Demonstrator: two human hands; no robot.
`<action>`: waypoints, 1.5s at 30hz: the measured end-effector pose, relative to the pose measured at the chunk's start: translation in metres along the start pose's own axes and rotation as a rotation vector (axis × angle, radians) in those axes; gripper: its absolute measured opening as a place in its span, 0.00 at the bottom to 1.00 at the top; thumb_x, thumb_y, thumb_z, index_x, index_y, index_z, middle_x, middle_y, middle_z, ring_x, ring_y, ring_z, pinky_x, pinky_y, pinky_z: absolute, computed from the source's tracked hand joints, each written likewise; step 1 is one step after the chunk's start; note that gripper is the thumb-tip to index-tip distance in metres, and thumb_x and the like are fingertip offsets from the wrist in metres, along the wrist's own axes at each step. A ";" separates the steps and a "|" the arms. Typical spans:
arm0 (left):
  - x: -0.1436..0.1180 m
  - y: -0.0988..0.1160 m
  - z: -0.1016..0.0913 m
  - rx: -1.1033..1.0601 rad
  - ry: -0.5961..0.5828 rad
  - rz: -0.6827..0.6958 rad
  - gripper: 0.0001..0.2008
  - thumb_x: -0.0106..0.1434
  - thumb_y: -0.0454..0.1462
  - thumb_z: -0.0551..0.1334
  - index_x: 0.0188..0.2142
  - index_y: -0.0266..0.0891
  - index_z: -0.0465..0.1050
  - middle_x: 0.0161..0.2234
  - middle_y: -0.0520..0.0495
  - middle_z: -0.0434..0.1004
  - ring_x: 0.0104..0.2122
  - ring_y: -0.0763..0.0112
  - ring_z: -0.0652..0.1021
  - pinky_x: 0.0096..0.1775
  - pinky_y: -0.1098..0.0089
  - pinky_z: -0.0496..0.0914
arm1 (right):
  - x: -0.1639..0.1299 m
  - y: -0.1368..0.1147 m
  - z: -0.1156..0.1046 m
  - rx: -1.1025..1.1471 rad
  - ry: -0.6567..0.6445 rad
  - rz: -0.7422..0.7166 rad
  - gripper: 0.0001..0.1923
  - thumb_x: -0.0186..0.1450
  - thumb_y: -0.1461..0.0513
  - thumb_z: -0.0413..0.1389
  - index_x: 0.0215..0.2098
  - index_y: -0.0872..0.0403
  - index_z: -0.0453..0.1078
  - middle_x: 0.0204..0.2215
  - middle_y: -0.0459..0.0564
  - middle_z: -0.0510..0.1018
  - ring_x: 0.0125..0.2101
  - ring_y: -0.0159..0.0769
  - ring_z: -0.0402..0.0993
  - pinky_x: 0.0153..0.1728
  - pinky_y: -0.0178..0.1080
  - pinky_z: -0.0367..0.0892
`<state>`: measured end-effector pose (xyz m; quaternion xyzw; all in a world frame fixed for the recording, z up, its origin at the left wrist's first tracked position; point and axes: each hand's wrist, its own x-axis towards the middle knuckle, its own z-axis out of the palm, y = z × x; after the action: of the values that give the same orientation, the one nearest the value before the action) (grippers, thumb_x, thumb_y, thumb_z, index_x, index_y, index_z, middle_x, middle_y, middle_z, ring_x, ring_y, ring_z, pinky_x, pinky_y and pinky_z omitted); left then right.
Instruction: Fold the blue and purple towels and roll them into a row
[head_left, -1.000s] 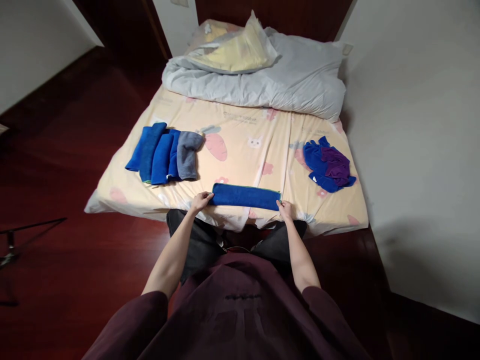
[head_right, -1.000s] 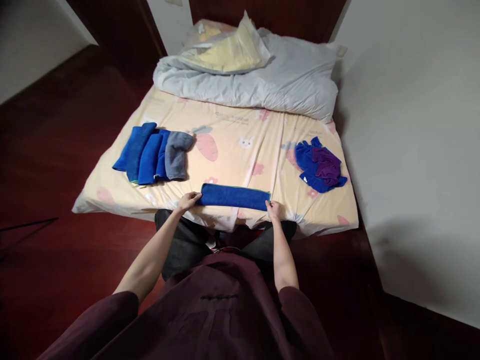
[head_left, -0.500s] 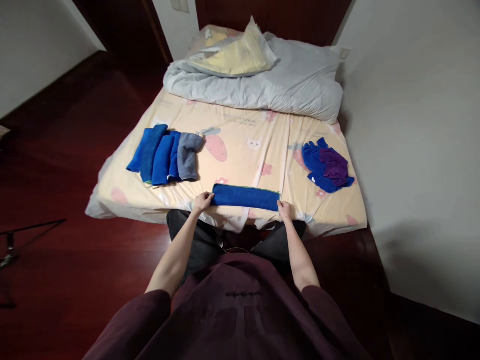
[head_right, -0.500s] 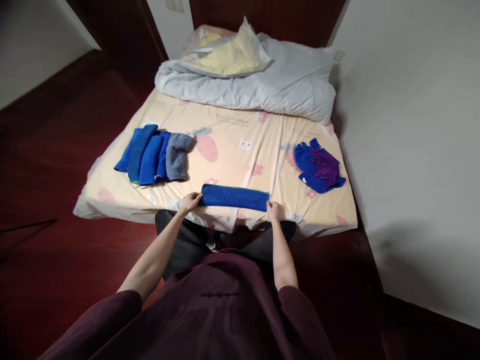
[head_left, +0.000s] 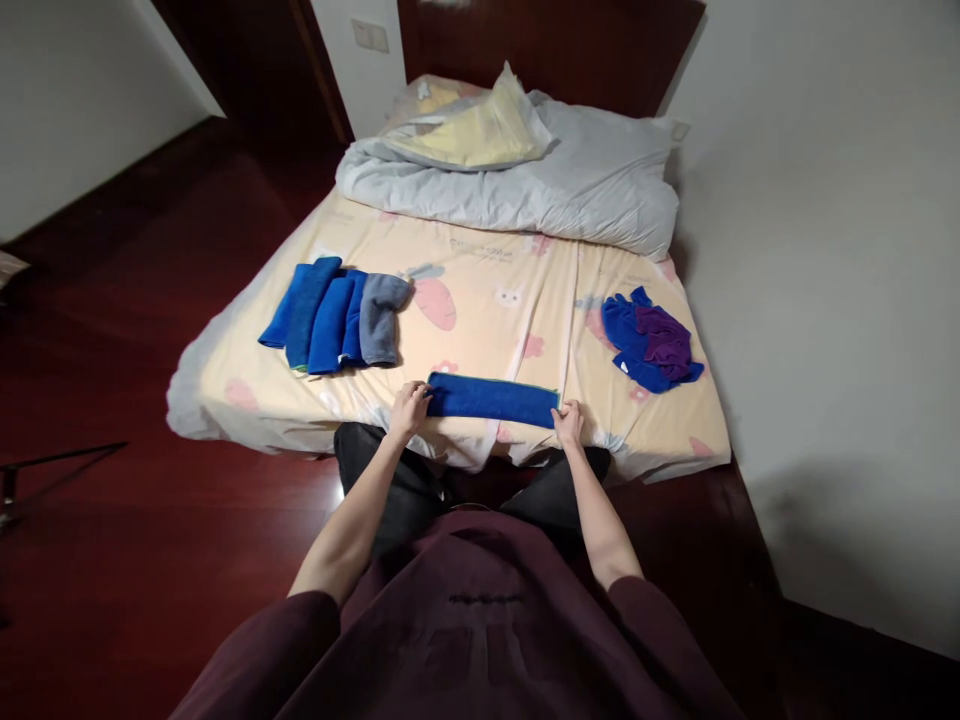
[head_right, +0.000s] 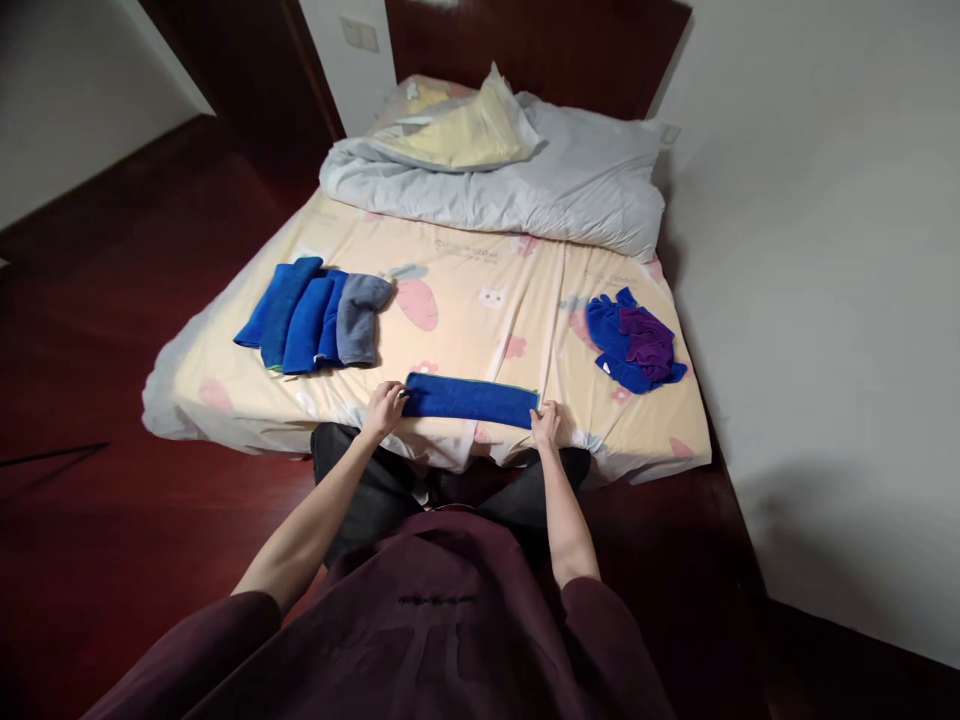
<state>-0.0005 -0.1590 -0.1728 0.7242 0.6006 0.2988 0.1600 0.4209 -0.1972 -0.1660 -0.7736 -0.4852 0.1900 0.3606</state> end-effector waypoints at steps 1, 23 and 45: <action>0.000 0.002 -0.001 -0.006 -0.038 0.067 0.13 0.69 0.40 0.57 0.48 0.41 0.76 0.51 0.37 0.77 0.54 0.52 0.74 0.57 0.53 0.67 | -0.003 -0.004 -0.002 -0.011 0.013 -0.065 0.11 0.62 0.58 0.59 0.41 0.53 0.71 0.34 0.54 0.78 0.39 0.46 0.75 0.48 0.46 0.68; -0.001 0.009 0.024 0.087 -0.346 0.254 0.31 0.64 0.29 0.51 0.66 0.39 0.66 0.67 0.39 0.65 0.66 0.55 0.67 0.67 0.50 0.56 | -0.023 -0.014 0.016 -0.367 -0.294 -0.464 0.31 0.60 0.74 0.51 0.60 0.54 0.72 0.59 0.57 0.75 0.61 0.47 0.69 0.63 0.52 0.57; -0.007 -0.019 0.004 -0.427 -0.155 -0.345 0.27 0.57 0.51 0.63 0.50 0.36 0.77 0.36 0.45 0.82 0.32 0.64 0.79 0.38 0.66 0.75 | -0.004 0.027 0.003 0.453 -0.257 0.025 0.24 0.55 0.49 0.63 0.44 0.56 0.75 0.41 0.57 0.83 0.41 0.44 0.79 0.45 0.44 0.74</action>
<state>-0.0131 -0.1613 -0.1892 0.5818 0.6246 0.3304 0.4028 0.4342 -0.2067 -0.1885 -0.6485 -0.4625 0.3952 0.4576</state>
